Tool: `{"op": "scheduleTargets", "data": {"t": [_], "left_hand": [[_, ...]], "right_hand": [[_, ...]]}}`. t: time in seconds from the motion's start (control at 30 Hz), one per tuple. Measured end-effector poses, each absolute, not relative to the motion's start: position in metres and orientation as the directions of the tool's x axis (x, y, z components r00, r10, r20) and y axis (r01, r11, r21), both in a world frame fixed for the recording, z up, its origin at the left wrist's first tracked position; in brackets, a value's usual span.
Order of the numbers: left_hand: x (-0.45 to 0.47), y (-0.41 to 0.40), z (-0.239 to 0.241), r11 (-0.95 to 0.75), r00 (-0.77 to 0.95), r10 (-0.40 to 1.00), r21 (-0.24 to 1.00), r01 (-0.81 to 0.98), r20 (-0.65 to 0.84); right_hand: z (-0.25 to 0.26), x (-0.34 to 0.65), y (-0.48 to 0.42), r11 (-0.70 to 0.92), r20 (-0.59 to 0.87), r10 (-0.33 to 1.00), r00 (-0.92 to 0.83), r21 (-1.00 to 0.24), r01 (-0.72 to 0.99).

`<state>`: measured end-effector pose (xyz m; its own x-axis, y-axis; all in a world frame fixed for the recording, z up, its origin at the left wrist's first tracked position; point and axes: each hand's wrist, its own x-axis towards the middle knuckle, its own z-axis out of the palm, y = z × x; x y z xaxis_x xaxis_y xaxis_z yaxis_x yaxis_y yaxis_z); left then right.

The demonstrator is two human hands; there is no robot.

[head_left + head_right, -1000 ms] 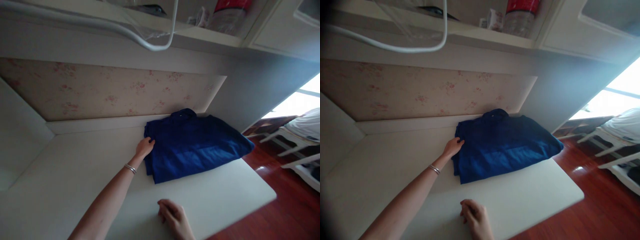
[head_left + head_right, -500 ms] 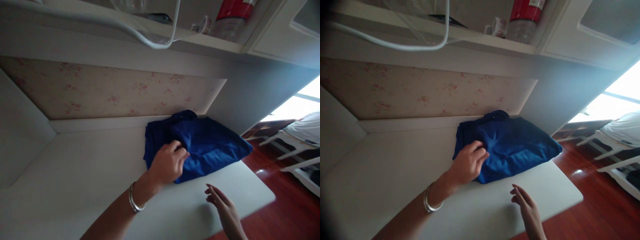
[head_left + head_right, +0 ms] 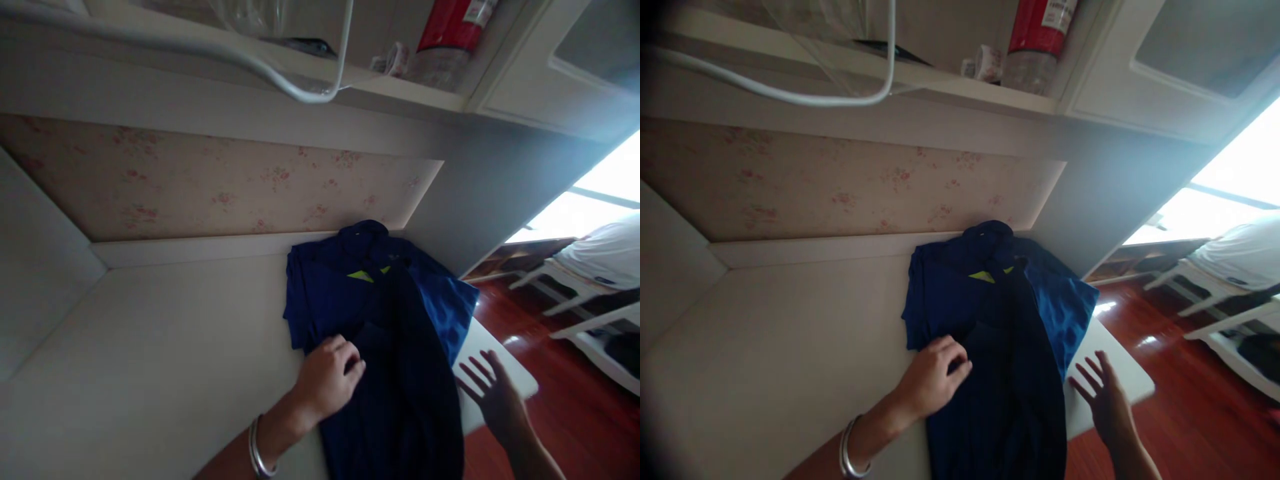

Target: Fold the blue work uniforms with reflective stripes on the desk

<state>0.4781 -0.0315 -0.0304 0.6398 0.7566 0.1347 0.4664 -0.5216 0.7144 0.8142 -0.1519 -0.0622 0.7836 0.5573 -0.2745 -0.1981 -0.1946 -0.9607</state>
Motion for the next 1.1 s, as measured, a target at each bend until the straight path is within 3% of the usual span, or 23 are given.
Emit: {"op": "scheduleTargets", "data": {"t": [0.1,0.2,0.33,0.57,0.63,0.77,0.9,1.0,1.1], "left_hand": [[0.471,0.000,-0.045,-0.386,0.335,0.919,0.640,0.664,0.207],[0.464,0.026,-0.061,-0.269,0.211,0.963,0.622,0.735,0.167],[0.461,0.042,-0.055,-0.249,0.201,0.969,0.573,0.781,0.146],[0.466,0.049,-0.043,-0.311,0.274,0.950,0.509,0.802,0.149],[0.456,0.052,-0.046,-0.296,0.244,0.955,0.511,0.807,0.168],[0.405,0.059,-0.050,-0.232,0.141,0.967,0.501,0.834,0.213],[0.323,0.067,-0.043,-0.107,0.008,0.974,0.427,0.898,0.228],[0.251,0.075,-0.025,0.037,-0.122,0.964,0.334,0.942,0.236],[0.179,0.086,0.003,0.205,-0.264,0.931,0.235,0.950,0.253]], "right_hand": [[-0.058,0.790,-0.131,-0.314,-0.252,0.666,0.702,-0.948,-0.043],[-0.058,0.777,-0.111,-0.404,-0.257,0.726,0.638,-0.910,0.093],[-0.060,0.763,-0.103,-0.490,-0.194,0.786,0.587,-0.775,0.399],[-0.048,0.696,-0.111,-0.387,-0.040,0.864,0.502,-0.690,0.611],[-0.043,0.688,-0.114,-0.415,-0.037,0.819,0.573,-0.728,0.545],[-0.034,0.677,-0.131,-0.363,-0.201,0.752,0.627,-0.922,0.139],[-0.037,0.641,-0.147,-0.287,-0.331,0.724,0.605,-0.942,-0.172],[-0.051,0.601,-0.152,-0.299,-0.380,0.746,0.547,-0.925,-0.234],[-0.063,0.560,-0.152,-0.338,-0.363,0.840,0.404,-0.932,-0.134]]}}
